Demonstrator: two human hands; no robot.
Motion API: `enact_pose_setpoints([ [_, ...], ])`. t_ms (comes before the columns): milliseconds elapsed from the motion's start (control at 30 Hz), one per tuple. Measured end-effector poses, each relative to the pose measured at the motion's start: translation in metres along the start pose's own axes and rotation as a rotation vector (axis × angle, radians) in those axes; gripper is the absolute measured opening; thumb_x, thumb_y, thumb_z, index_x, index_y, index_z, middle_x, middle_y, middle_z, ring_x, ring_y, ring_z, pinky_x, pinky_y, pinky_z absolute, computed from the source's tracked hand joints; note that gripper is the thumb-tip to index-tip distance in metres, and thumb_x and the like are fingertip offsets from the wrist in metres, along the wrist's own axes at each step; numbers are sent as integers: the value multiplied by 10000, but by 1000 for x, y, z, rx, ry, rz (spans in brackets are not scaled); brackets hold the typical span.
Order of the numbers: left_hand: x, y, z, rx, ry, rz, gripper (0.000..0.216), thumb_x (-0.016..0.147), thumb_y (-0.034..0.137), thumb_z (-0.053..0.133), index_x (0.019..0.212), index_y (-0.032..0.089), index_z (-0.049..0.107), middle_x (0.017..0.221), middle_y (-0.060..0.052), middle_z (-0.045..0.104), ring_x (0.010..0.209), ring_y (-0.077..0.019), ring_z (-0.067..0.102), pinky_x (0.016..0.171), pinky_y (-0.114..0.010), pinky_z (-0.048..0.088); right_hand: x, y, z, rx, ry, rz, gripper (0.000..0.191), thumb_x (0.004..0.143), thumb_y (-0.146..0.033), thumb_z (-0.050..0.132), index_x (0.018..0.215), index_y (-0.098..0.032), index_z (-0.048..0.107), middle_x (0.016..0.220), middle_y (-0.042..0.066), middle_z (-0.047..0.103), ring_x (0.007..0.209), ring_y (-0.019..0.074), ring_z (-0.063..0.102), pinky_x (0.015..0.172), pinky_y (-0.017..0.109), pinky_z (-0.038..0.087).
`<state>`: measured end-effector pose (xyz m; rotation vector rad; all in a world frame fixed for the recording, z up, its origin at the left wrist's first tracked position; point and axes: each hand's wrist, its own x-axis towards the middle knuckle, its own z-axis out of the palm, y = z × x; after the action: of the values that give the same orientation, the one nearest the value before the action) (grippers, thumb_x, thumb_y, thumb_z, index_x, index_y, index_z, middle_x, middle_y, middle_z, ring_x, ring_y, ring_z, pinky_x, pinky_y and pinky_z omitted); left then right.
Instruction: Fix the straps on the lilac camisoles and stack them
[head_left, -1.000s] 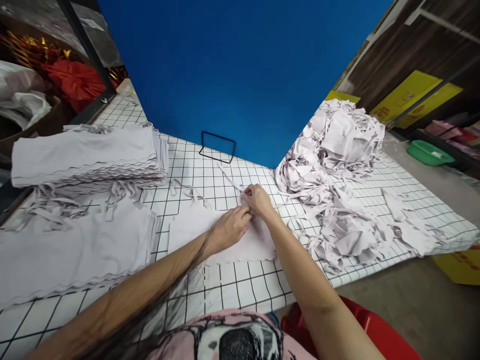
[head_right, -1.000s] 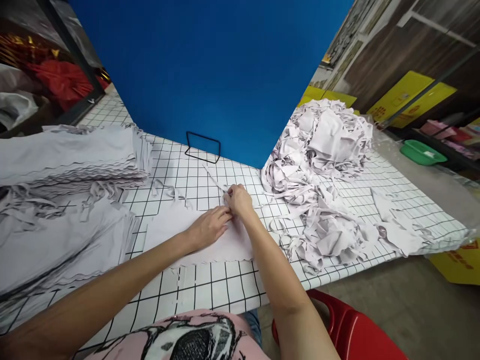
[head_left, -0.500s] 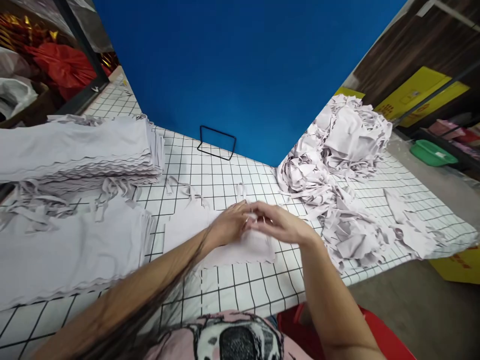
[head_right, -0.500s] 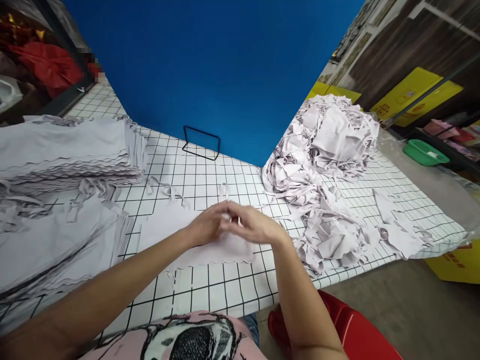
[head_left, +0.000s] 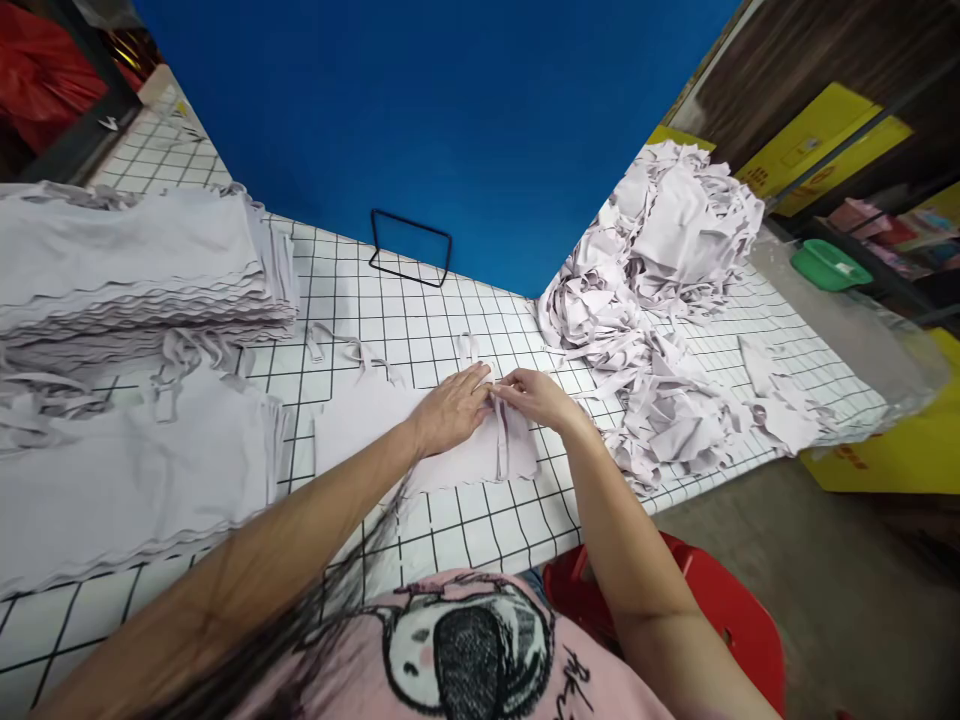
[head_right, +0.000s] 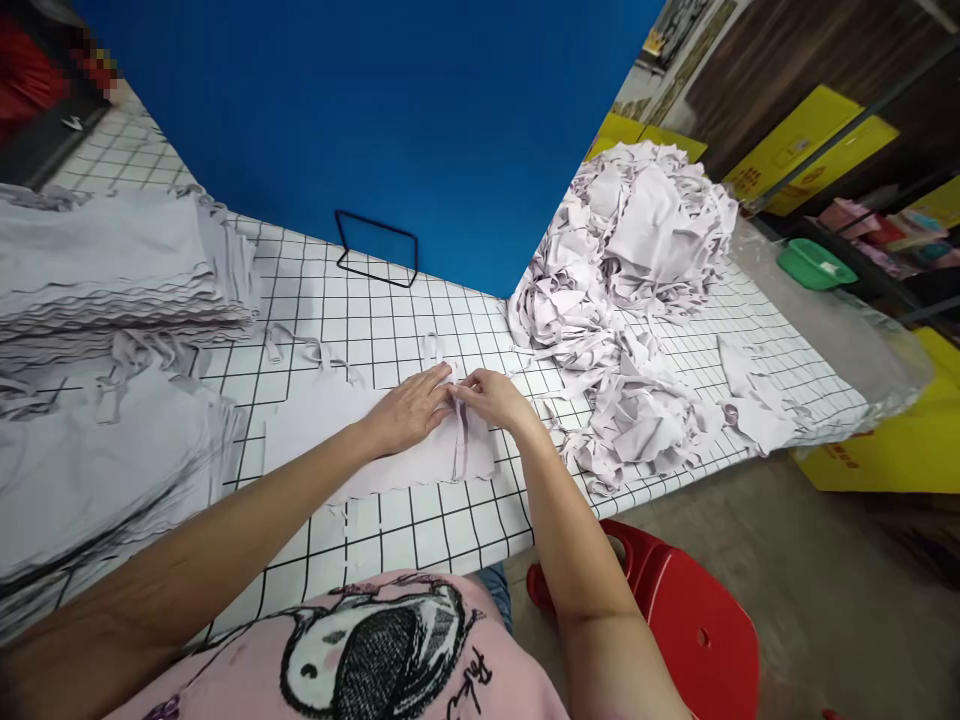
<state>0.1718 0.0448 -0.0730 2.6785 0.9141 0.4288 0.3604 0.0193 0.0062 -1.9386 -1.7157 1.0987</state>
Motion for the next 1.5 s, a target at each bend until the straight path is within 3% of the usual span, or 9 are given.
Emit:
enact_pose_setpoints([
  [267, 0, 3, -7, 11, -5, 8, 353, 1002, 329, 374, 1274, 149, 511, 1596, -151, 258, 1466, -289, 274, 1145, -468, 329, 12, 20, 13, 243, -70, 71, 306, 768, -473, 666, 787, -173, 609, 622, -42, 483, 539, 87, 371, 510, 239, 284],
  [433, 2, 3, -10, 10, -38, 9, 344, 993, 289, 377, 1258, 131, 528, 1591, -171, 255, 1462, -303, 276, 1129, -479, 341, 1, 17, 10, 274, -166, 9, 243, 805, -378, 633, 696, -187, 529, 578, -66, 371, 519, 78, 300, 505, 242, 239],
  [567, 3, 2, -10, -28, -43, 11, 375, 984, 299, 388, 1303, 144, 511, 1606, -151, 222, 1462, -302, 270, 1129, -488, 339, -20, 12, 4, 357, -270, -145, 218, 845, -340, 613, 716, -188, 523, 660, -39, 477, 615, 96, 426, 599, 251, 345],
  [667, 3, 1, -10, -25, -46, 13, 407, 987, 314, 394, 1345, 147, 494, 1611, -152, 200, 1461, -319, 263, 1120, -506, 342, -31, 14, 3, 464, -323, -150, 186, 858, -349, 620, 794, -186, 557, 766, -6, 593, 703, 116, 518, 679, 271, 407],
  [867, 3, 3, -12, 7, -9, 44, 363, 950, 241, 438, 1287, 150, 538, 1622, -148, 149, 1444, -326, 297, 1090, -480, 393, -18, 21, 7, 501, -191, 42, 303, 886, -484, 591, 869, -183, 559, 862, 57, 703, 635, 106, 514, 596, 262, 392],
  [1100, 3, 4, -15, -19, 8, 62, 258, 979, 251, 416, 1129, 177, 613, 1575, -132, 279, 1443, -316, 301, 1081, -497, 406, 18, 13, 12, 454, -34, -2, 320, 817, -470, 673, 759, -185, 539, 642, -36, 514, 559, 82, 400, 521, 240, 302],
  [1300, 4, 3, -17, -96, 16, 68, 246, 973, 254, 441, 989, 177, 674, 1481, -121, 421, 1389, -313, 374, 1053, -484, 427, 17, -4, 7, 470, -238, -54, 358, 819, -471, 667, 675, -175, 526, 582, -44, 467, 538, 81, 406, 514, 247, 290],
  [1400, 4, 3, -18, -121, 44, 75, 231, 965, 254, 458, 1045, 200, 668, 1565, -91, 306, 1373, -318, 392, 1016, -482, 445, -6, -4, -4, 358, -279, -162, 367, 869, -484, 623, 690, -167, 577, 599, -45, 450, 542, 77, 353, 517, 253, 265],
  [1500, 3, 2, -18, -116, 42, 81, 262, 956, 251, 466, 1138, 237, 653, 1619, -54, 195, 1390, -332, 369, 1018, -497, 433, -33, 5, -15, 285, -386, -246, 324, 898, -456, 607, 755, -168, 652, 671, -18, 513, 615, 97, 418, 581, 263, 333],
])
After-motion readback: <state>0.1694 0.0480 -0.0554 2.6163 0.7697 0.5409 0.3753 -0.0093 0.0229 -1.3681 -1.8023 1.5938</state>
